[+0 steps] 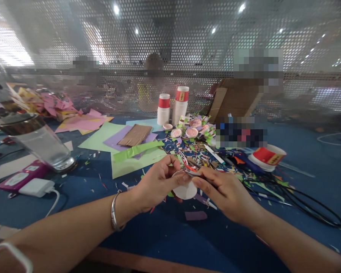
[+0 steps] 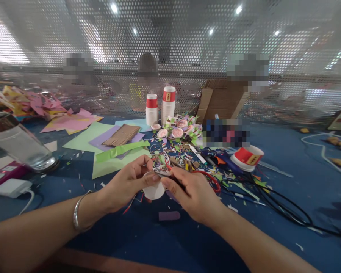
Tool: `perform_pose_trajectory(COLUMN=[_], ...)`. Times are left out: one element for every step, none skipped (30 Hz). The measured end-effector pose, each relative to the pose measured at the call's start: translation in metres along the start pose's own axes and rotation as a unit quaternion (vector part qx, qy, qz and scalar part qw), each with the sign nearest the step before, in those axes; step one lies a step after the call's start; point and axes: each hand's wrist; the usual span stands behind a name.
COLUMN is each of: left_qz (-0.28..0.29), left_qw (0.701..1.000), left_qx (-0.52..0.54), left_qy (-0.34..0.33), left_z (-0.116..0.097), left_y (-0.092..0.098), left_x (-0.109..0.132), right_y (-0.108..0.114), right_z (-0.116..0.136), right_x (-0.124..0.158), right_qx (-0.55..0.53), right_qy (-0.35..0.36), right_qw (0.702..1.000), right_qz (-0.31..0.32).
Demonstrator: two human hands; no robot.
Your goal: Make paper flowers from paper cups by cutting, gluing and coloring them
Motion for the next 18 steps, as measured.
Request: perform_pose_trajectory(left_qz=[0.002, 0.004, 0.006, 0.009, 0.012, 0.014, 0.014, 0.013, 0.009, 0.006, 0.004, 0.004, 0.005, 0.005, 0.004, 0.002, -0.002, -0.005], left_qw=[1.000, 1.000, 1.000, 1.000, 1.000, 1.000, 1.000, 1.000, 1.000, 1.000, 1.000, 1.000, 1.000, 1.000, 1.000, 1.000, 1.000, 1.000], left_qx=[0.001, 0.000, -0.001, -0.002, -0.002, 0.000, 0.001, 0.003, 0.004, 0.004, 0.003, 0.002, 0.000, -0.002, -0.005, -0.008, -0.009, -0.009], left_qy=[0.003, 0.005, 0.007, 0.007, 0.007, 0.007, 0.008, 0.009, 0.011, 0.015, 0.018, 0.021, 0.023, 0.026, 0.028, 0.029, 0.029, 0.030], left_z=[0.0000, -0.0001, -0.0002, -0.0003, -0.0004, -0.0005, -0.0007, -0.0009, -0.0011, -0.0012, -0.0013, -0.0013, -0.0014, -0.0013, -0.0013, -0.0014, -0.0014, -0.0015], left_y=[0.0003, 0.0007, 0.0011, 0.0015, 0.0019, 0.0022, 0.0026, 0.0030, 0.0033, 0.0038, 0.0043, 0.0048, 0.0053, 0.0056, 0.0059, 0.0059, 0.0058, 0.0055], left_x=[0.0000, 0.0000, -0.0001, -0.0001, -0.0001, -0.0002, -0.0002, -0.0003, -0.0003, -0.0003, -0.0003, -0.0002, -0.0002, -0.0001, -0.0001, 0.0001, 0.0003, 0.0005], right_y=[0.0001, 0.0003, 0.0005, 0.0007, 0.0009, 0.0010, 0.0010, 0.0008, 0.0005, 0.0000, -0.0005, -0.0011, -0.0017, -0.0023, -0.0027, -0.0030, -0.0032, -0.0032], right_z=[0.0004, 0.0008, 0.0010, 0.0010, 0.0008, 0.0005, 0.0001, -0.0004, -0.0008, -0.0011, -0.0014, -0.0015, -0.0017, -0.0018, -0.0020, -0.0022, -0.0025, -0.0027], right_x=[-0.0002, -0.0004, -0.0004, -0.0004, -0.0003, -0.0001, 0.0000, 0.0000, -0.0002, -0.0005, -0.0010, -0.0015, -0.0019, -0.0022, -0.0023, -0.0023, -0.0020, -0.0017], right_qx=[0.000, 0.001, 0.002, 0.002, 0.001, -0.001, -0.004, -0.007, -0.009, -0.009, -0.008, -0.004, 0.001, 0.005, 0.009, 0.010, 0.008, 0.005], right_qy=[0.000, 0.001, 0.002, 0.002, 0.002, 0.000, -0.001, -0.002, -0.004, -0.005, -0.006, -0.006, -0.004, -0.002, 0.001, 0.004, 0.004, 0.003], right_qw=[1.000, 1.000, 1.000, 1.000, 1.000, 1.000, 1.000, 1.000, 1.000, 1.000, 1.000, 1.000, 1.000, 1.000, 1.000, 1.000, 1.000, 1.000], right_qz=[0.001, 0.001, 0.001, 0.001, 0.002, 0.004, 0.007, 0.009, 0.013, 0.016, 0.017, 0.018, 0.017, 0.016, 0.013, 0.013, 0.014, 0.016])
Point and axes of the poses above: each hand's wrist, its own x-axis away from the middle knuckle, its own y-axis out of the back of the hand, z = x × y
